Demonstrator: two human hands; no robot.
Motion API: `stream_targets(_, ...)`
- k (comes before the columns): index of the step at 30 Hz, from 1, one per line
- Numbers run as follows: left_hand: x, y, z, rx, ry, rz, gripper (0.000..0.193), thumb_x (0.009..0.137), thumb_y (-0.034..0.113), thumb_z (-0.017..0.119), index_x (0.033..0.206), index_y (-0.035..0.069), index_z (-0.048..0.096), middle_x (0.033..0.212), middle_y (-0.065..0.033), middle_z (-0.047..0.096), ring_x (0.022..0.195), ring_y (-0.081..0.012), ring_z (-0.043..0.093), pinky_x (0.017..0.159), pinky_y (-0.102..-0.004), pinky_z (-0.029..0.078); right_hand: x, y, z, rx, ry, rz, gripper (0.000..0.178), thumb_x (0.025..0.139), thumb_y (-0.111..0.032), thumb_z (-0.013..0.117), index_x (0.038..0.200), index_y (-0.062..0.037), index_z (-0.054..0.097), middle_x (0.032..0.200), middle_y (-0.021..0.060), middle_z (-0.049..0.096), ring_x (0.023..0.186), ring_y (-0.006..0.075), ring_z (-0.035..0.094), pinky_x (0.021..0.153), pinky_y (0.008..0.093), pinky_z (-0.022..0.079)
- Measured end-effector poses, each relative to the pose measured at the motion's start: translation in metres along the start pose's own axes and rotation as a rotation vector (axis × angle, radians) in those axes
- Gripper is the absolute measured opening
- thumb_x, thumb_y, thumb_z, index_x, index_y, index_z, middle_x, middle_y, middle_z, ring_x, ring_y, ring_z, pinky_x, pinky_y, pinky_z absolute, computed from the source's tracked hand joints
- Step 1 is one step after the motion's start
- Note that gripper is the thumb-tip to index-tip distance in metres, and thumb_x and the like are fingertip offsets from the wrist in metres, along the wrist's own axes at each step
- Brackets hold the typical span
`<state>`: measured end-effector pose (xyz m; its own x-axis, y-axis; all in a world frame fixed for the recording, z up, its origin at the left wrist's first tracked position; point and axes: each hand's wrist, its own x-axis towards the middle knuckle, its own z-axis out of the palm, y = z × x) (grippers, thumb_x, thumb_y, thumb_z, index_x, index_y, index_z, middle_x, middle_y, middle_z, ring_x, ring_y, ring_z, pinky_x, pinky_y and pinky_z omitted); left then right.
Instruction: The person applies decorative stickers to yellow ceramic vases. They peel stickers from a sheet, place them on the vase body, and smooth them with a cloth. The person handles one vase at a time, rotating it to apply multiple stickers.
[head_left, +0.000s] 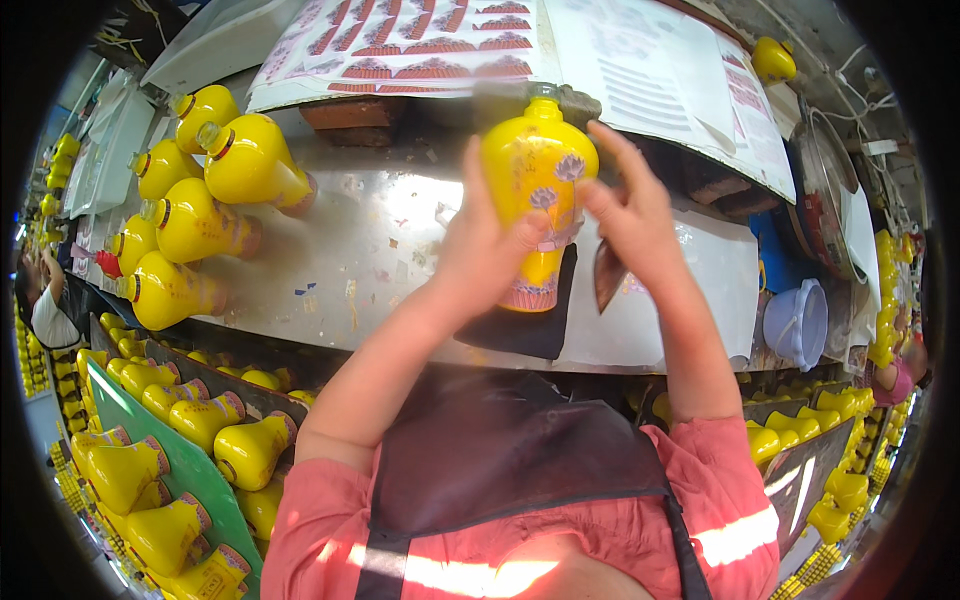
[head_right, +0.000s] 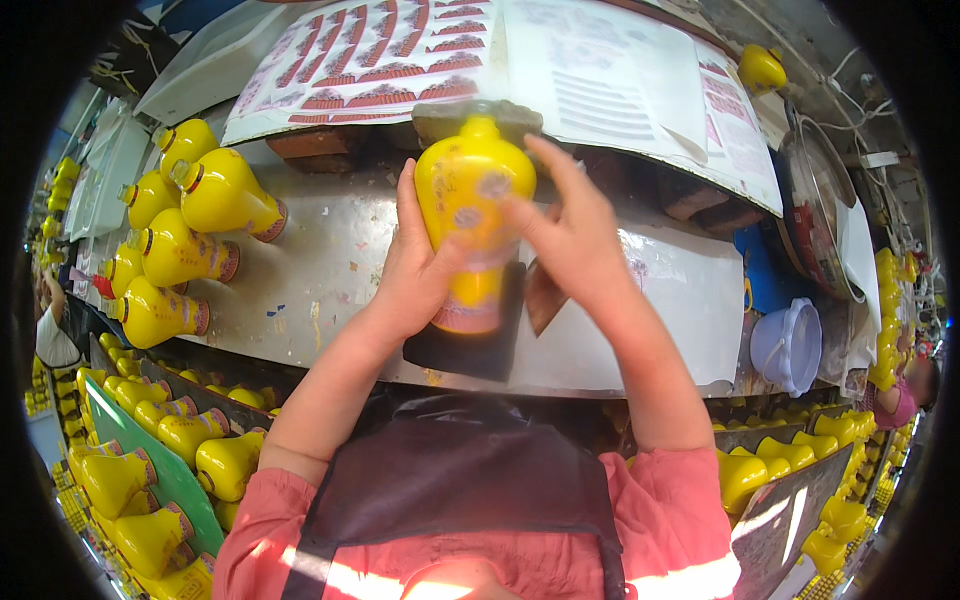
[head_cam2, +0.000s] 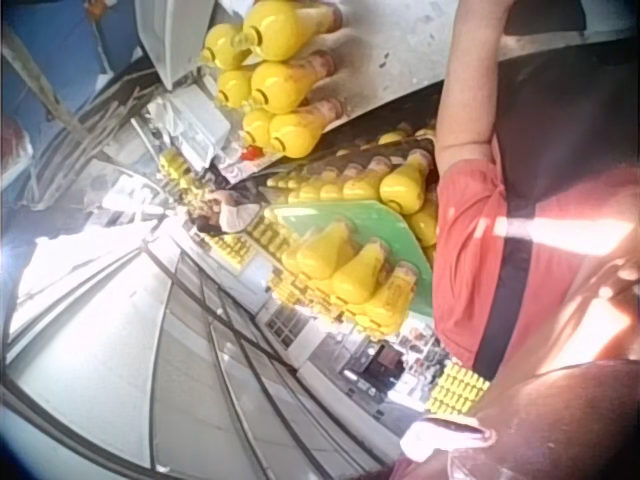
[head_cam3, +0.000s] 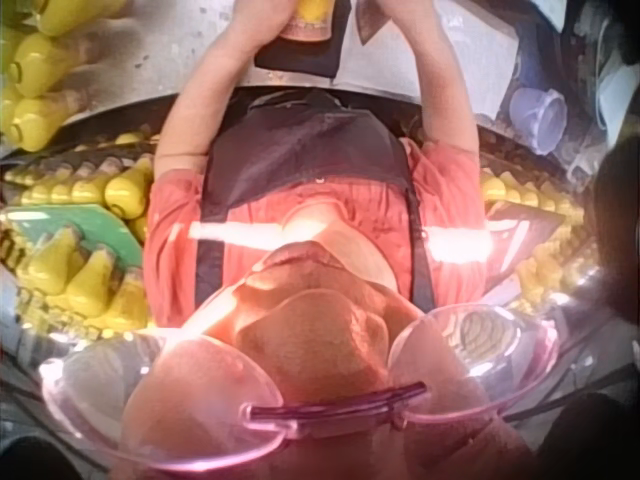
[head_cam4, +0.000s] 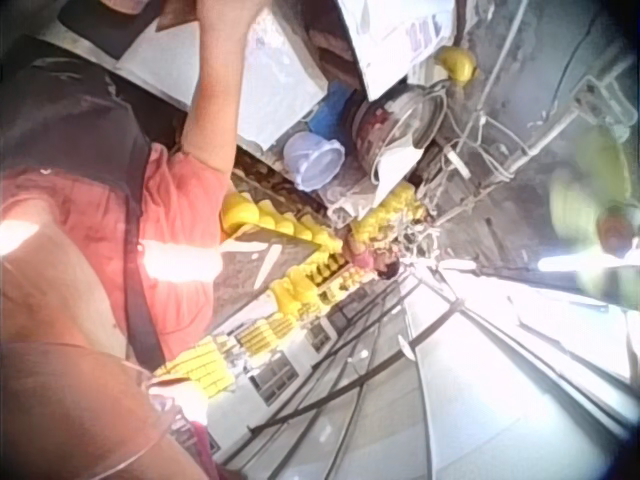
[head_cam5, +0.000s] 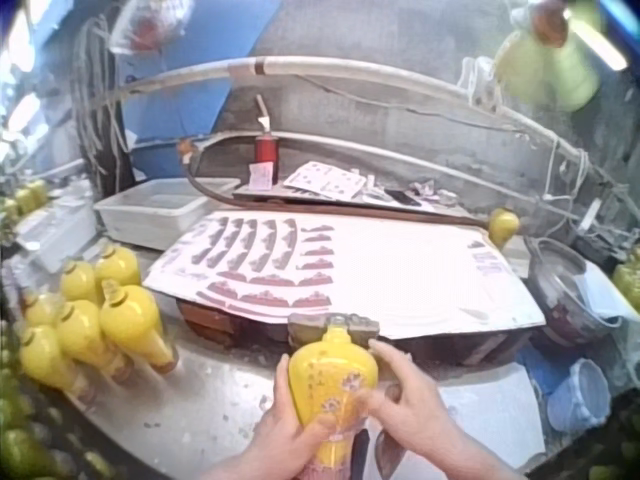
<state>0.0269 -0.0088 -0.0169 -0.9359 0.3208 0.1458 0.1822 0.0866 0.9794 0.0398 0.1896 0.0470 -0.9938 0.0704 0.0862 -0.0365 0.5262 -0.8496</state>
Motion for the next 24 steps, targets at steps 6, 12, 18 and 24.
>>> stream_targets(6,0.001,-0.006,-0.010,-0.100,-0.040,0.057,0.100,0.100,0.047,0.057,0.163,-0.004,-0.002,0.162,-0.0298,0.030,0.150,-0.0406,0.035,0.122,-0.0431,0.031,-0.019,0.027,0.011,0.423,-0.136,0.069,0.080,0.098,-0.019,0.065,0.166,-0.0090,0.023,0.112,0.0100,0.068,0.081,0.0103,0.064,0.074,0.0256,0.052)
stream_targets(12,0.003,-0.005,-0.018,0.050,0.037,0.107,0.081,0.099,0.026,0.052,0.163,-0.001,0.012,0.164,-0.0286,0.027,0.151,-0.0431,0.031,0.124,-0.0437,0.028,-0.026,0.036,0.023,0.455,-0.136,0.083,0.091,0.099,-0.042,0.070,0.167,-0.0093,0.018,0.156,0.0131,0.043,0.121,0.0195,0.058,0.094,0.0310,0.052)
stream_targets(18,0.004,-0.018,-0.016,0.011,-0.023,0.115,0.078,0.101,0.028,0.051,0.164,0.000,0.014,0.162,-0.0283,0.034,0.149,-0.0394,0.038,0.122,-0.0415,0.030,-0.030,0.044,0.021,0.448,-0.167,0.074,0.096,0.090,-0.017,0.072,0.168,-0.0125,0.016,0.133,0.0147,0.061,0.084,0.0108,0.063,0.078,0.0254,0.052)
stream_targets(24,-0.003,-0.015,-0.015,-0.020,-0.036,0.104,0.091,0.100,0.037,0.053,0.164,0.000,0.000,0.152,-0.0294,0.048,0.134,-0.0410,0.056,0.113,-0.0431,0.043,-0.031,0.036,0.011,0.391,-0.213,0.174,0.081,0.099,-0.026,0.063,0.166,-0.0102,0.020,0.136,0.0154,0.061,0.098,0.0146,0.064,0.093,0.0286,0.050)
